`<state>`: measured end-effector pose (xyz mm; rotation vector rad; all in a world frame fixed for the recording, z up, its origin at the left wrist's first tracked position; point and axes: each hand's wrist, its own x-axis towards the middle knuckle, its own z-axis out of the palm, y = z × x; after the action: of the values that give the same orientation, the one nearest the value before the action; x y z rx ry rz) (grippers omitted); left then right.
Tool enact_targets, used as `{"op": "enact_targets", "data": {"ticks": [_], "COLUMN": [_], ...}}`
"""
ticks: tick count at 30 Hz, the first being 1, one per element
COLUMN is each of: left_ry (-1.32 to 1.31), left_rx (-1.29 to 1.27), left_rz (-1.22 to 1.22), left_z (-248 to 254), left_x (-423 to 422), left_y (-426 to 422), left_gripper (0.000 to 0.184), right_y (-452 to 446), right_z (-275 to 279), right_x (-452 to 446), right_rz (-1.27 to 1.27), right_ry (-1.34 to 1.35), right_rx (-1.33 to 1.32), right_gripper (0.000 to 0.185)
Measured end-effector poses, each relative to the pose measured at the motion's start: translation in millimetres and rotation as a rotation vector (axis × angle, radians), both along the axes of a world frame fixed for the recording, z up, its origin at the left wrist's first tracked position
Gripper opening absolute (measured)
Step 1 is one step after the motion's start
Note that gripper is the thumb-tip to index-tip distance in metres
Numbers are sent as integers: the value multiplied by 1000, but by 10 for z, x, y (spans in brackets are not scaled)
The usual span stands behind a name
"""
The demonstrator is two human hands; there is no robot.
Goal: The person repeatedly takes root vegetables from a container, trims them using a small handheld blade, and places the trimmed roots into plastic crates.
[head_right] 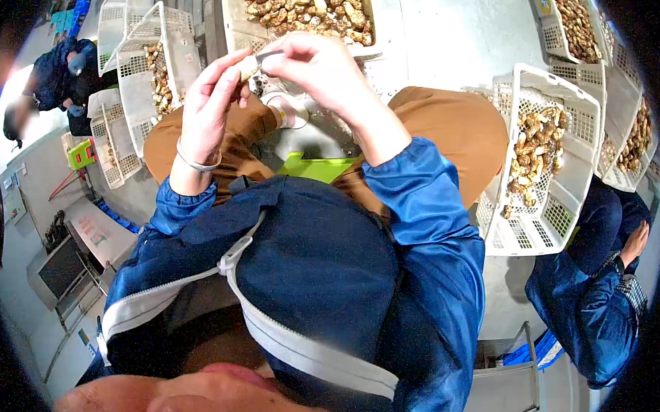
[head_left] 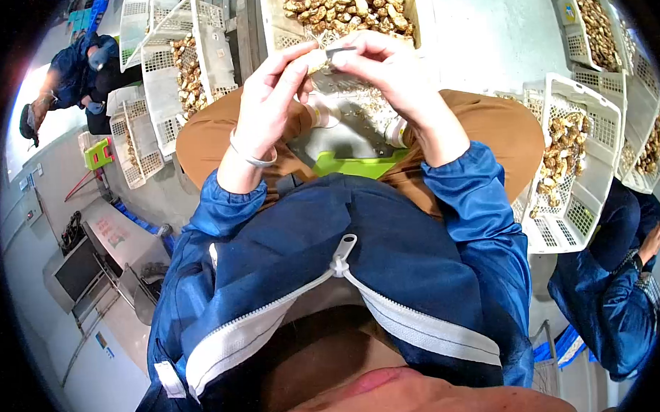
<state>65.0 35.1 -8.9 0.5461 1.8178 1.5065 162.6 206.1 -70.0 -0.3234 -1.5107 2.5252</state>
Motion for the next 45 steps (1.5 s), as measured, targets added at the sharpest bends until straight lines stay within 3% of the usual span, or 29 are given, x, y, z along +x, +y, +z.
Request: {"op": "enact_targets", "data": {"ticks": [2, 4, 6, 7, 11, 14, 16, 18, 20, 22, 26, 29, 30, 34, 35, 36, 38, 39, 40, 41, 42, 45], "left_ry": [-32, -6, 200, 301, -222, -124, -76, -279, -463, -516, -673, -767, -785, -938, -978, -928, -549, -566, -326, -77, 261, 1486], "left_rx": [10, 7, -63, -99, -86, -78, -117, -52, 6, -2, 98, 127, 132, 119, 126, 191, 93, 235, 36, -49, -295, -1017], "left_rz": [17, 16, -25, -46, 53, 43, 67, 56, 83, 148, 115, 133, 142, 210, 230, 268, 555, 498, 640, 602, 665, 153], "left_z": [15, -3, -44, -66, 18, -73, -47, -54, -103, -73, -90, -93, -126, -132, -136, -140, -92, -236, -211, -150, -190, -382], "left_x": [-4, -29, -44, -45, -34, -56, -6, -37, -70, -52, -28, -53, -71, -86, -137, -230, -526, -886, -1183, -1377, -1659, -2242], "left_y": [2, 6, -6, -14, -8, -10, 23, -24, -34, 5, -18, -8, -23, -149, -231, -350, -613, -1068, -1325, -1482, -1680, -2027], "left_gripper": [31, 31, 31, 31, 33, 35, 36, 35, 33, 32, 28, 28, 28, 27, 27, 26, 24, 24, 23, 22, 21, 27], "right_y": [20, -33, -70, -43, 60, 1, 51, 73, 43, -24, 28, -3, -15, -34, -16, 2, 66, 83, 102, 122, 134, 169], "right_z": [2, 125, 92, 48, 75, 59, 57, 76, 101, -15, 94, 44, 59, -48, -79, -119, 6, -23, -66, -120, -213, -67], "right_x": [-2, 12, -44, -19, 10, 38, 38, 21, 11, -41, 15, -12, -25, -50, -50, -44, 7, 13, 11, 3, -9, 0], "right_rz": [44, -17, -61, -18, 85, 88, 118, 154, 127, 62, 103, 90, 94, 107, 89, 70, 26, 5, -17, -37, -68, -121], "right_ry": [-114, -62, 128, 64, -28, 14, -37, -84, -45, 116, -77, -87, 48, -37, -75, -112, -264, -281, -296, -310, -230, -228], "right_rx": [-116, 3, 151, 76, -83, 30, -85, -201, -92, 121, -30, 70, 58, -3, 95, 193, 471, 459, 446, 434, 345, 412], "right_gripper": [10, 12, 15, 13, 11, 14, 12, 11, 10, 16, 15, 13, 9, 8, 10, 13, 23, 21, 19, 17, 17, 17]}}
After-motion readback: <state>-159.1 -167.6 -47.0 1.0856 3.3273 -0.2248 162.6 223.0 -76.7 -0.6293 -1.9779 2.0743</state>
